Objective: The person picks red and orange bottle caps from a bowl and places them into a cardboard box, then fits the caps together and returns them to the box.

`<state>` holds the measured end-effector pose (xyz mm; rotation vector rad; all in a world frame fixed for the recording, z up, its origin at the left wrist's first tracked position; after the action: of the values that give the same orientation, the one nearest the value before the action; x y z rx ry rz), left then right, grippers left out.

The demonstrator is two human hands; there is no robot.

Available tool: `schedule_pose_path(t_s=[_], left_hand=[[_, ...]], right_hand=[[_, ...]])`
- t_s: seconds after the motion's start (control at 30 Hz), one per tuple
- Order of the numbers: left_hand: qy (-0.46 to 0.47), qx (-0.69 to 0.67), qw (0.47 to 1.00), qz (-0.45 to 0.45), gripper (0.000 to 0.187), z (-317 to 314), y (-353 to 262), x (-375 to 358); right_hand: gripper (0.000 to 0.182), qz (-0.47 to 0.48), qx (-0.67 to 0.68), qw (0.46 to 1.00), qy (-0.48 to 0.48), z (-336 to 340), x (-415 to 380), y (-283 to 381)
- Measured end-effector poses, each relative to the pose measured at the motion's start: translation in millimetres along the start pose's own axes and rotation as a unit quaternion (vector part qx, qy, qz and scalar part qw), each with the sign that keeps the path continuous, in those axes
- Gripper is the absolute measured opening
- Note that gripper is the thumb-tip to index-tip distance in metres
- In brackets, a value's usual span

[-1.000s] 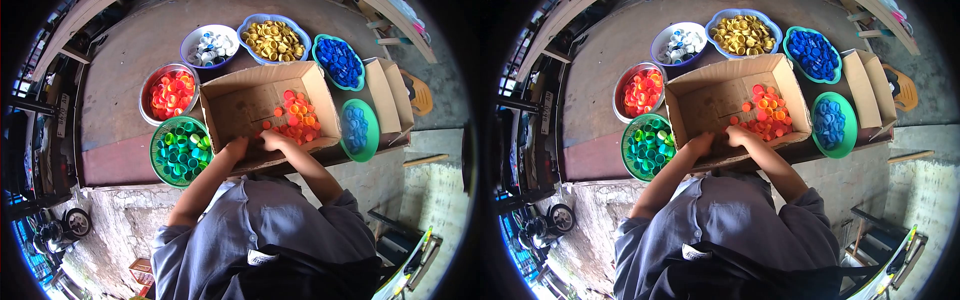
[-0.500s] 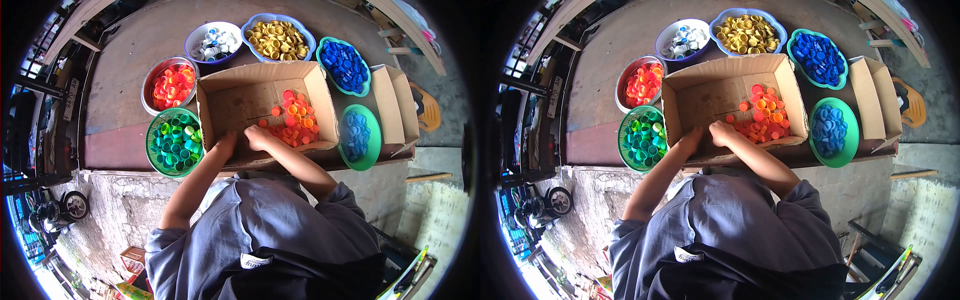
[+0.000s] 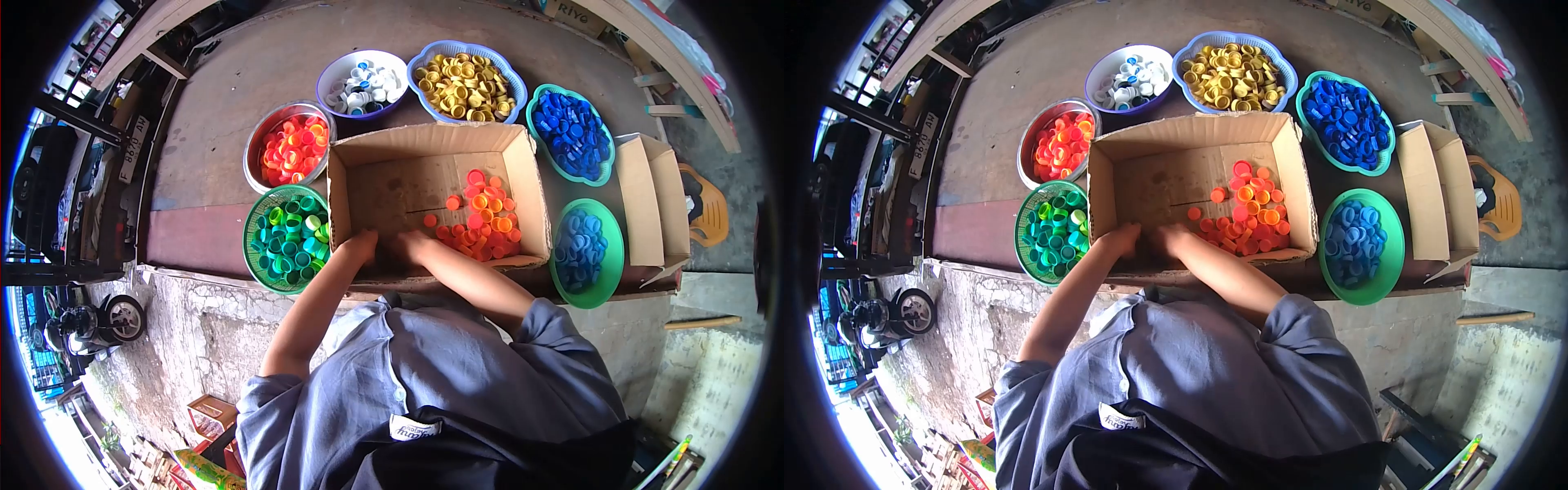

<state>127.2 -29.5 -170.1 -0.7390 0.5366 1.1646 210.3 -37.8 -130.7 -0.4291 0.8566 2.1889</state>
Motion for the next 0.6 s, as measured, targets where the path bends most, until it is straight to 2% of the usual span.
schedule_pose_path(t_s=[0.07, 0.1, 0.2, 0.27, 0.3, 0.33, 0.4, 0.47, 0.5, 0.57, 0.6], left_hand=[[-0.008, -0.017, 1.0, -0.008, 0.043, 2.7, -0.3, -6.1], [-0.061, -0.045, 0.997, -0.031, 0.04, 9.0, -4.1, -11.3], [-0.201, -0.129, 0.963, -0.121, 0.033, 36.1, -17.5, -29.2], [-0.262, -0.191, 0.923, -0.207, 0.029, 63.9, -26.2, -39.6], [-0.3, -0.213, 0.905, -0.214, 0.027, 86.7, -25.9, -52.3], [-0.337, -0.235, 0.885, -0.221, 0.026, 112.8, -24.9, -69.4], [-0.411, -0.268, 0.844, -0.218, 0.025, 143.4, 2.2, -74.1], [-0.505, -0.334, 0.771, -0.195, 0.024, 179.9, 41.1, -89.6], [-0.52, -0.347, 0.769, -0.136, 0.025, 196.0, 59.0, -97.5], [-0.614, -0.263, 0.73, -0.141, 0.027, 218.0, 94.4, -107.0], [-0.598, -0.336, 0.72, -0.105, 0.029, 219.4, 114.3, -101.4]], right_hand=[[0.017, -0.051, -0.131, 0.99, -0.024, 10.2, 3.2, -18.1], [0.014, -0.068, -0.119, 0.989, -0.051, 18.0, -4.6, -21.1], [0.014, -0.093, -0.1, 0.989, -0.047, 19.0, -10.9, -33.2], [0.016, -0.157, 0.059, 0.97, -0.178, 25.4, -17.0, -48.3], [0.017, -0.185, 0.139, 0.942, -0.243, 30.0, -21.0, -56.4], [0.018, -0.154, 0.075, 0.957, -0.234, 36.3, -21.7, -50.9], [0.02, -0.087, -0.055, 0.972, -0.21, 46.8, -28.3, -38.5], [0.02, -0.093, -0.026, 0.973, -0.207, 47.5, -27.3, -45.7], [0.02, -0.096, -0.012, 0.974, -0.206, 47.4, -25.6, -48.7], [0.019, -0.122, -0.039, 0.975, -0.179, 43.5, -19.1, -54.0], [0.019, -0.136, -0.051, 0.976, -0.164, 40.7, -18.0, -55.7]])
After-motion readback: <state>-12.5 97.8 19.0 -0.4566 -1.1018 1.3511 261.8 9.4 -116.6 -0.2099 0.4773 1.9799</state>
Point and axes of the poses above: each hand's wrist, its own x-axis towards the middle knuckle, its own z-axis out of the back of the hand, y = z × x, the point moved 7 cm from there along x, towards the middle knuckle, and after that the axes turned 1 degree about -x, right-handed, at the moved point
